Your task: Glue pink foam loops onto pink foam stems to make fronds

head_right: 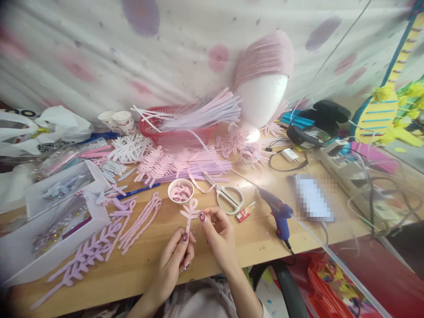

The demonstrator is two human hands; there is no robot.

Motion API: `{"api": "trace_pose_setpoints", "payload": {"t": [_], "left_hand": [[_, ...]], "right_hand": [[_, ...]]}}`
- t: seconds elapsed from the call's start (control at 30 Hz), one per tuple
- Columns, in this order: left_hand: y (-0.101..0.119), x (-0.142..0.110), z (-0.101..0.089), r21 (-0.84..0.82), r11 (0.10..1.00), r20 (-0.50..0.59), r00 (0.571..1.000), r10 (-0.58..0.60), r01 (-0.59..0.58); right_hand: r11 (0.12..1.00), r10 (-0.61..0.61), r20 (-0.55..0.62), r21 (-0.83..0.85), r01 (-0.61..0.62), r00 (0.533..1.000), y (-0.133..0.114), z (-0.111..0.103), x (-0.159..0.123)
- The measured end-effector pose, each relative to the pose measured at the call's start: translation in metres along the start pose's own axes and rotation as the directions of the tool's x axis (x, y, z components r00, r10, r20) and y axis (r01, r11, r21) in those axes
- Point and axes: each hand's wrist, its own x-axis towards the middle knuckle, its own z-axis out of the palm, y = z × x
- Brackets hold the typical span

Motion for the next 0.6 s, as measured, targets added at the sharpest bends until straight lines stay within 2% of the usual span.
{"api": "trace_pose_setpoints", "payload": {"t": [0.17, 0.37, 0.6], "left_hand": [[-0.0005, -0.0012, -0.0024, 0.04, 0.999, -0.025, 0.999, -0.022, 0.023], [-0.0013, 0.0001, -0.0024, 0.083, 0.996, -0.023, 0.999, -0.033, 0.035], [0.0027, 0.0014, 0.0, 0.089, 0.996, -0.039, 0.999, -0.014, 0.018]], "right_hand": [[0.993, 0.094, 0.06, 0.062, -0.097, 0.994, 0.0028, 0.0031, -0.0007], [0.993, 0.107, 0.04, 0.052, -0.109, 0.993, 0.0042, 0.0024, -0.0024], [0.997, 0.066, 0.027, 0.027, -0.067, 0.997, 0.0043, 0.0011, -0.0006]]}}
